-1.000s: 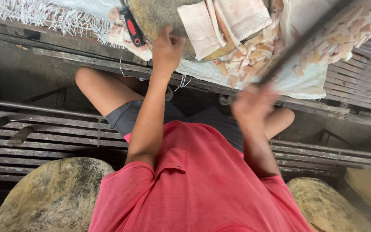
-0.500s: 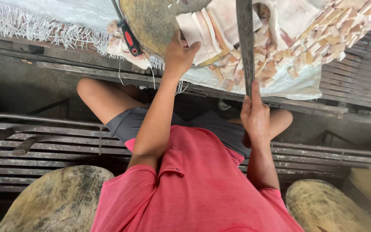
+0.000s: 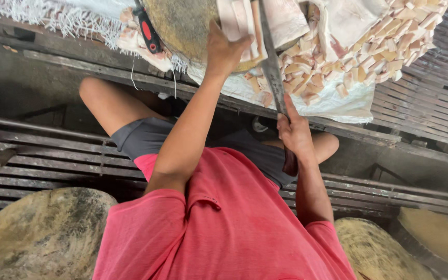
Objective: The person sits cross-legged on a metal grate floor and uses a large knife to slice thin, white, rectangular sheets of food into smaller strips on a round wooden cutting board. The cut pieces accumulate on a white sack placed next to the board.
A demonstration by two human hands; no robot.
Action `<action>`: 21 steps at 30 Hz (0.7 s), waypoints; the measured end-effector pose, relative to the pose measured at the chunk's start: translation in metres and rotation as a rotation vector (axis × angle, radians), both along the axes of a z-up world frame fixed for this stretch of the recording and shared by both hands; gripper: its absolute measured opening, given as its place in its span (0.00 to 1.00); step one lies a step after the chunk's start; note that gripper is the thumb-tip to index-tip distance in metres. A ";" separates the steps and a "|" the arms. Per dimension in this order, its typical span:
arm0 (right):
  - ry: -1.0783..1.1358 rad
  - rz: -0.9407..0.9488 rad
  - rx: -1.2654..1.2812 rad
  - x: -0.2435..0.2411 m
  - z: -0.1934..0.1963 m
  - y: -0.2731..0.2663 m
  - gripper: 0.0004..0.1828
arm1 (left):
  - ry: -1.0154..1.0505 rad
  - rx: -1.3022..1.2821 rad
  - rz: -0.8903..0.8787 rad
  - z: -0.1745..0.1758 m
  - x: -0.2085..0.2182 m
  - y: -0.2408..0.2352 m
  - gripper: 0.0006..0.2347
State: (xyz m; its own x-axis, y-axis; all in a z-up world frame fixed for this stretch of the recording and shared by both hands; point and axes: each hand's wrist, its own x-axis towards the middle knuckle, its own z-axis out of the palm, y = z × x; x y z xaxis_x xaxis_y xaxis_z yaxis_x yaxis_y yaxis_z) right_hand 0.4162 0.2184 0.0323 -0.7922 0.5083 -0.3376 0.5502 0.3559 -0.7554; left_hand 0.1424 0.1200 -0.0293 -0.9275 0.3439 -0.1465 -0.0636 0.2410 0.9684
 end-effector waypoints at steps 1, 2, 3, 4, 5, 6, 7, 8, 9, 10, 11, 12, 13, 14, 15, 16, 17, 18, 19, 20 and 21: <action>0.026 0.030 0.037 -0.003 -0.001 -0.002 0.34 | 0.002 -0.025 0.023 -0.001 0.000 0.005 0.46; 0.051 0.060 0.075 -0.007 -0.003 -0.005 0.33 | -0.016 -0.034 0.008 -0.002 0.000 0.006 0.42; 0.081 0.089 0.109 -0.011 -0.004 -0.010 0.33 | -0.030 -0.047 -0.009 -0.002 -0.004 0.003 0.38; 0.100 0.099 0.135 -0.013 -0.003 -0.014 0.33 | -0.044 -0.059 -0.026 0.001 -0.006 0.001 0.35; 0.119 0.109 0.156 -0.015 -0.001 -0.020 0.34 | -0.037 -0.103 -0.018 0.003 -0.006 0.001 0.34; 0.138 0.120 0.178 -0.018 0.000 -0.025 0.34 | -0.029 -0.147 -0.010 0.007 -0.004 0.002 0.34; 0.107 0.111 0.175 -0.019 0.004 -0.031 0.34 | -0.027 -0.193 -0.001 0.008 -0.002 0.002 0.33; 0.076 0.103 0.173 -0.019 0.007 -0.034 0.34 | -0.007 -0.140 0.031 0.009 -0.001 0.003 0.34; 0.044 0.095 0.174 -0.020 0.011 -0.037 0.34 | 0.014 -0.086 0.063 0.010 0.000 0.005 0.35; 0.092 0.128 0.197 -0.021 0.013 -0.041 0.34 | 0.035 -0.031 0.095 0.009 -0.001 0.004 0.36; 0.142 0.159 0.222 -0.023 0.014 -0.045 0.34 | -0.171 0.205 0.056 0.007 -0.005 0.000 0.32; 0.192 0.191 0.248 -0.024 0.015 -0.048 0.34 | -0.377 0.440 0.016 0.004 -0.012 -0.007 0.29; 0.231 0.182 0.260 -0.025 0.015 -0.052 0.34 | -0.580 0.681 -0.026 0.002 -0.020 -0.013 0.27; 0.270 0.173 0.273 -0.025 0.015 -0.057 0.34 | -0.633 0.776 -0.047 -0.002 -0.026 -0.022 0.25; 0.309 0.167 0.284 -0.025 0.015 -0.061 0.34 | -0.686 0.871 -0.066 -0.007 -0.029 -0.033 0.24; 0.246 0.131 0.276 -0.028 0.015 -0.061 0.33 | -0.738 0.967 -0.087 -0.012 -0.030 -0.038 0.23; 0.180 0.093 0.256 -0.028 0.013 -0.066 0.33 | -0.754 0.979 -0.069 -0.016 -0.028 -0.041 0.22; 0.113 0.055 0.236 -0.028 0.013 -0.070 0.32 | -0.770 0.991 -0.051 -0.019 -0.026 -0.040 0.21; 0.125 0.064 0.285 -0.031 0.012 -0.071 0.32 | -0.776 1.010 -0.038 -0.019 -0.029 -0.034 0.21; 0.137 0.073 0.335 -0.034 0.012 -0.073 0.32 | -0.761 0.972 0.010 -0.017 -0.028 -0.026 0.21; 0.144 0.082 0.381 -0.036 0.010 -0.074 0.32 | -0.751 0.929 0.060 -0.017 -0.023 -0.018 0.21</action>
State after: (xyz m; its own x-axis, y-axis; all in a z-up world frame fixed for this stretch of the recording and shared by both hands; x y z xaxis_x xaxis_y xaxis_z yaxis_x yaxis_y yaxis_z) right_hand 0.3797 0.1439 0.0422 -0.8606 0.5089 -0.0199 0.4066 0.6631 -0.6285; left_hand 0.1197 0.1020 -0.0464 -0.7349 0.5639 -0.3767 -0.6750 -0.5546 0.4867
